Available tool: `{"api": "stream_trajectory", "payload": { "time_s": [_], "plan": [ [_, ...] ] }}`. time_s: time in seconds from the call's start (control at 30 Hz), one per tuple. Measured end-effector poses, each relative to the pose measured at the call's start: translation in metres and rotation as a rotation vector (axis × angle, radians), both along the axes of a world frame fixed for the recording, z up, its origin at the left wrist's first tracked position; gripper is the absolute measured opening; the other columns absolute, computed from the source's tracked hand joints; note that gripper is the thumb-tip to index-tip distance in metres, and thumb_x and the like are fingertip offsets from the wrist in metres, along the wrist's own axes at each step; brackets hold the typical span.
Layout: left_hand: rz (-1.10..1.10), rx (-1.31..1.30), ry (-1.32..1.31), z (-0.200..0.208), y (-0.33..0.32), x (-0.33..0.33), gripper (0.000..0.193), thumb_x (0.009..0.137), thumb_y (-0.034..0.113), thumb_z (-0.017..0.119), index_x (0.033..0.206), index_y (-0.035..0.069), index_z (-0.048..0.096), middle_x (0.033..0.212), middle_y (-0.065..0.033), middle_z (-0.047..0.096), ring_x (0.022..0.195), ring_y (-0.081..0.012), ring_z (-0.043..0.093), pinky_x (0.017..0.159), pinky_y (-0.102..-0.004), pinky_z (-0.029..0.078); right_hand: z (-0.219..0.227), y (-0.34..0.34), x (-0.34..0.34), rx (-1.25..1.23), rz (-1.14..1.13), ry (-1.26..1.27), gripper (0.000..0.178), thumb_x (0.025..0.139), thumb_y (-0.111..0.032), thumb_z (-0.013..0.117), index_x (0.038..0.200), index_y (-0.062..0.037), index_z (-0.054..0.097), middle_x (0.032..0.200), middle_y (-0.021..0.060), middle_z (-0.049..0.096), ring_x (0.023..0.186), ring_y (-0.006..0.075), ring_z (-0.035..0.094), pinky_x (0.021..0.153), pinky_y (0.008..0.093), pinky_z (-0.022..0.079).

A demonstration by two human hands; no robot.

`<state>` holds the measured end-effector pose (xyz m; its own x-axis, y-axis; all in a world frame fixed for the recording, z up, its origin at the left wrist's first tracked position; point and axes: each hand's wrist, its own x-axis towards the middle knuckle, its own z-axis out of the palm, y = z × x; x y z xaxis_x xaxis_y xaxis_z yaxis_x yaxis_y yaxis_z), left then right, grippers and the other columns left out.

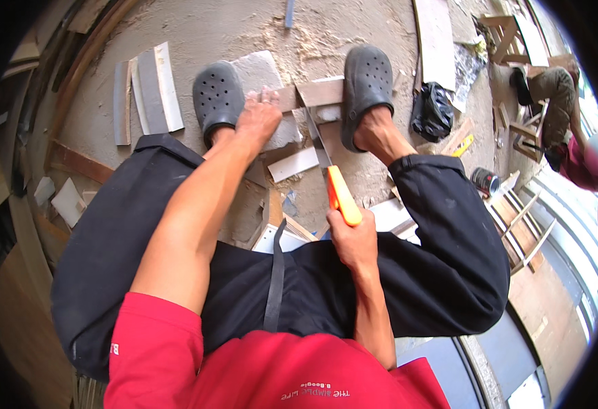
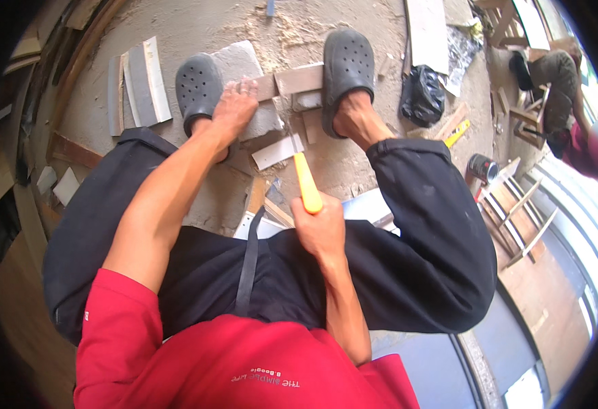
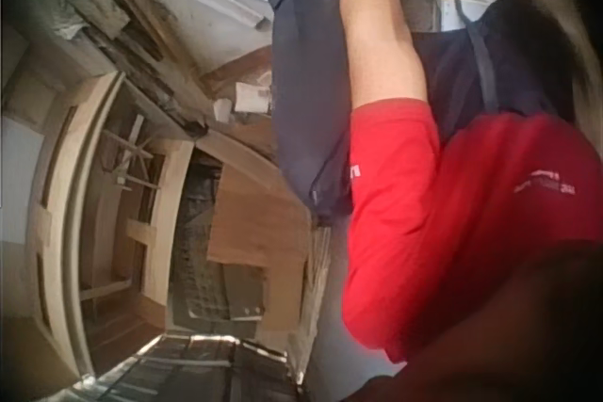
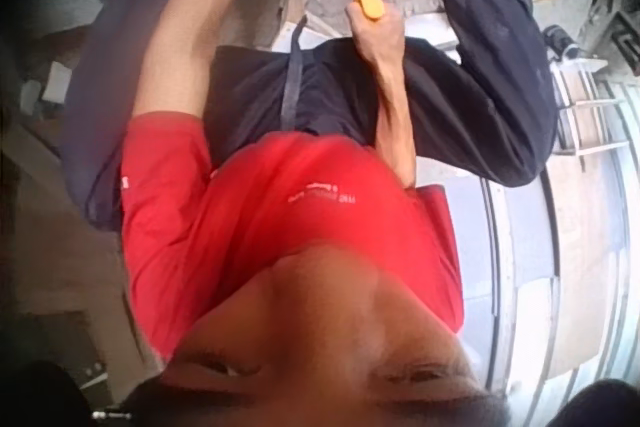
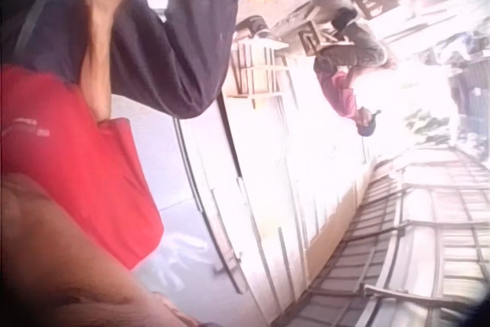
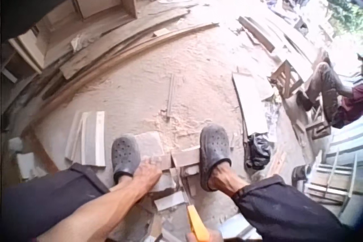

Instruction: The person sits on the floor and uses a hand saw to cut a small piece of wood placed on a stone block. They hold the wood with their left hand and saw with their right hand, then inspect the cut piece and place it aside.

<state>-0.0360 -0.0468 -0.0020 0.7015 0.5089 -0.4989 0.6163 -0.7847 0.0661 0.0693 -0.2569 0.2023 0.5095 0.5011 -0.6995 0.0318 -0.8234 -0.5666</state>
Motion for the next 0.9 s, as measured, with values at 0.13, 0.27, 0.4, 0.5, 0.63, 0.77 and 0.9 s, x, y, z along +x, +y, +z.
{"api": "stream_trajectory", "payload": {
  "time_s": [0.13,0.27,0.4,0.5,0.63,0.77,0.9],
  "plan": [
    [-0.035,-0.041,0.051,0.01,0.004,0.006,0.054,0.093,0.002,0.045,0.145,-0.008,0.035,0.147,-0.0337,0.036,0.132,-0.0418,0.047,0.114,-0.0474,0.034,0.031,-0.007,-0.003,0.02,0.109,-0.091,0.024,0.081,-0.016,0.064,0.072,0.0064,0.059,0.061,0.0233,0.056,0.054,0.0356,0.057,0.056,0.0414,0.046],
    [-0.05,0.025,0.016,0.004,0.003,0.002,0.055,0.092,0.001,0.046,0.145,-0.008,0.034,0.146,-0.0327,0.039,0.132,-0.04,0.048,0.114,-0.0467,0.034,0.029,-0.021,-0.004,0.115,0.082,-0.066,0.022,0.081,-0.015,0.066,0.074,0.005,0.061,0.063,0.024,0.058,0.056,0.0376,0.06,0.056,0.0422,0.047],
    [-0.045,0.032,0.001,-0.002,0.003,0.001,0.055,0.092,0.001,0.046,0.145,-0.008,0.035,0.146,-0.0323,0.04,0.133,-0.0398,0.048,0.113,-0.0466,0.035,0.002,0.003,-0.006,0.074,0.1,-0.117,0.023,0.082,-0.015,0.064,0.075,0.0068,0.06,0.061,0.022,0.056,0.052,0.0303,0.057,0.056,0.0404,0.046],
    [-0.066,0.038,0.023,-0.005,0.006,0.0,0.055,0.092,0.0,0.045,0.145,-0.007,0.035,0.146,-0.0324,0.04,0.131,-0.0405,0.049,0.113,-0.0465,0.036,0.039,-0.021,-0.007,0.128,0.087,-0.088,0.027,0.082,-0.019,0.064,0.074,0.0069,0.06,0.063,0.0243,0.057,0.057,0.0363,0.06,0.057,0.0427,0.047],
    [-0.082,0.088,0.033,-0.003,0.001,0.002,0.054,0.092,0.0,0.044,0.145,-0.007,0.035,0.146,-0.032,0.04,0.132,-0.04,0.049,0.113,-0.0464,0.035,0.016,-0.014,-0.007,0.096,0.047,-0.074,0.029,0.082,-0.021,0.064,0.073,0.0064,0.06,0.064,0.0255,0.059,0.06,0.0414,0.062,0.059,0.0454,0.048],
    [-0.053,0.026,0.016,0.0,0.003,0.001,0.054,0.092,0.0,0.044,0.145,-0.007,0.036,0.146,-0.0318,0.04,0.133,-0.0394,0.048,0.114,-0.0459,0.035,0.011,-0.004,-0.005,0.084,0.086,-0.088,0.026,0.081,-0.019,0.065,0.072,0.0056,0.06,0.065,0.026,0.059,0.06,0.042,0.061,0.059,0.0451,0.048],
    [-0.042,0.036,-0.011,-0.008,0.001,-0.001,0.055,0.091,0.001,0.045,0.145,-0.008,0.035,0.145,-0.0324,0.04,0.131,-0.0391,0.049,0.113,-0.0456,0.035,0.048,-0.03,-0.005,0.09,0.068,-0.045,0.024,0.081,-0.015,0.064,0.071,0.0068,0.06,0.063,0.0248,0.058,0.058,0.0389,0.061,0.057,0.0442,0.046]
  ]
}}
